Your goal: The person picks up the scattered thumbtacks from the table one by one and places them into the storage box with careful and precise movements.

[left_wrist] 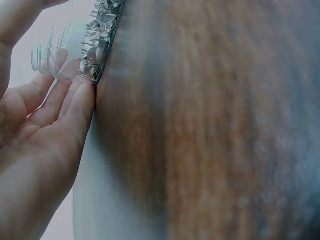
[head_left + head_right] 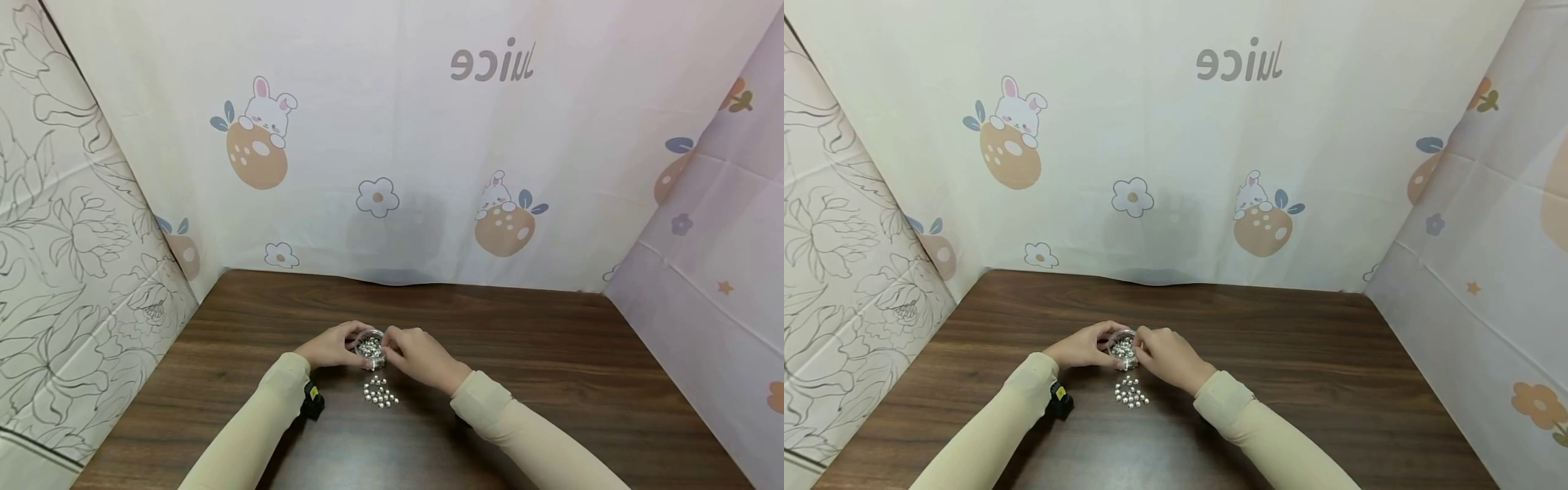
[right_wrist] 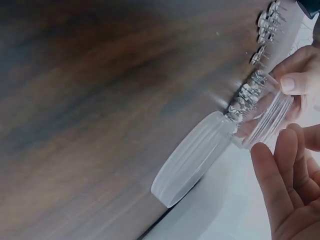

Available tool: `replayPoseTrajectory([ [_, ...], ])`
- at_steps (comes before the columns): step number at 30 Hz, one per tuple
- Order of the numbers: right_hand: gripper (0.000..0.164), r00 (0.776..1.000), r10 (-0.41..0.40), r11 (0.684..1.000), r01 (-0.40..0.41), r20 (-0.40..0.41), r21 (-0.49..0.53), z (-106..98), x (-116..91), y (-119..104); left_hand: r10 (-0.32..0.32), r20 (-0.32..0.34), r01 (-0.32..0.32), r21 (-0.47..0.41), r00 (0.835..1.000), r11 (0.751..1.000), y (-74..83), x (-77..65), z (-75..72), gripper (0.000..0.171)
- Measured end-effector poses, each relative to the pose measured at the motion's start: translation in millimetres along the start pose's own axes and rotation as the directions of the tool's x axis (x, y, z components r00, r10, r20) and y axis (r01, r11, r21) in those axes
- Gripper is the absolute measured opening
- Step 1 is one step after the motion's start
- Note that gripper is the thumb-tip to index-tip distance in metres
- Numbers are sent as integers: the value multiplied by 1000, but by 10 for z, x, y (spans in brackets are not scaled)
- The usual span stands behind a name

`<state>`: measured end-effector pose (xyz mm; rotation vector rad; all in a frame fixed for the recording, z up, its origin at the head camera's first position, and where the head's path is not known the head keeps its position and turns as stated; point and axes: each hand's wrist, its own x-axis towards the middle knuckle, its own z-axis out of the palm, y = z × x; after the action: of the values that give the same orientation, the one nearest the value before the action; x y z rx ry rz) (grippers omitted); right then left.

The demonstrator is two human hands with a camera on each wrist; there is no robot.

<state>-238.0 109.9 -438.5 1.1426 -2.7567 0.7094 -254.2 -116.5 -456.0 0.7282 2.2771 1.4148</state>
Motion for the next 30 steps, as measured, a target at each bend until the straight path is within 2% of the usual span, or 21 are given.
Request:
replayPoseTrajectory([
  [15, 7, 999, 40, 999, -39, 26, -22, 68, 115, 13, -16, -1, 16, 1, 1000, 1000, -5, -9, -5, 66],
  [26, 6, 999, 33, 999, -32, 36, -27, 24, 42, 7, -4, -1, 5, 18, 1000, 1000, -1, -5, -11, 68],
  [30, 6, 997, 37, 999, -37, 65, -7, 25, -17, -6, 8, 1, -8, 1, 1000, 1000, -5, -1, -8, 67],
])
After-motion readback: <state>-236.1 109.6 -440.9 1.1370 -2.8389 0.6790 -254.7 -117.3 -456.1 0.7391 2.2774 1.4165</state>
